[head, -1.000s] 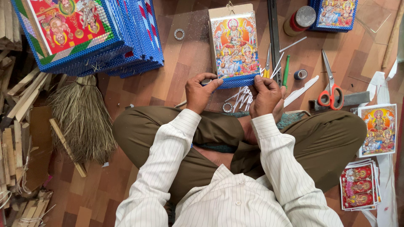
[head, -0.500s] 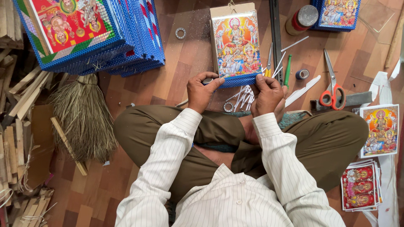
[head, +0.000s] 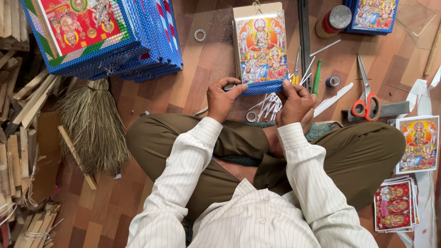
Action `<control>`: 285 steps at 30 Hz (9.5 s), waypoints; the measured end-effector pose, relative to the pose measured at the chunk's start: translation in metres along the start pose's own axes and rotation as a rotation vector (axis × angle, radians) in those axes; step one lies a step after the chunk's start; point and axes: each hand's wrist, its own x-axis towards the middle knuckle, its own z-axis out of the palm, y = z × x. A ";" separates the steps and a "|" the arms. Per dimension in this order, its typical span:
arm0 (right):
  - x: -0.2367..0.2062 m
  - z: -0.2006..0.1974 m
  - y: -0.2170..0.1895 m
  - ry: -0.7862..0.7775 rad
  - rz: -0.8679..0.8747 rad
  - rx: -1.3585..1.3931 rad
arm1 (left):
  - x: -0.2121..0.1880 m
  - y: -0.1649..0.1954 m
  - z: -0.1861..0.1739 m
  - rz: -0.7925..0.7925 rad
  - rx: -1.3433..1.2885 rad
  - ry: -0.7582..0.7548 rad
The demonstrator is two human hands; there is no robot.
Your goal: The person sits cross-legged on the floor and cuts a printed religious poster with scissors, then folds and creases a strip of blue patterned paper and presses it around the edge of a small decorated board, assembling a decorative box front. Finished pieces and paper scraps lie around the work area.
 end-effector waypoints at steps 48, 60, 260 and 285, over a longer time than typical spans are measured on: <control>-0.056 0.020 -0.042 -0.464 -1.150 -1.398 | 0.013 -0.020 0.008 -0.245 -0.414 -0.089; -0.027 0.028 -0.053 -0.373 -0.782 -1.137 | -0.004 0.026 0.001 0.498 0.709 -0.043; -0.130 -0.091 -0.140 -0.182 -0.015 -0.219 | -0.113 0.103 0.034 0.737 0.686 -0.520; -0.070 -0.032 -0.207 -0.862 -0.491 -1.397 | -0.087 0.100 0.024 0.422 -0.021 -0.072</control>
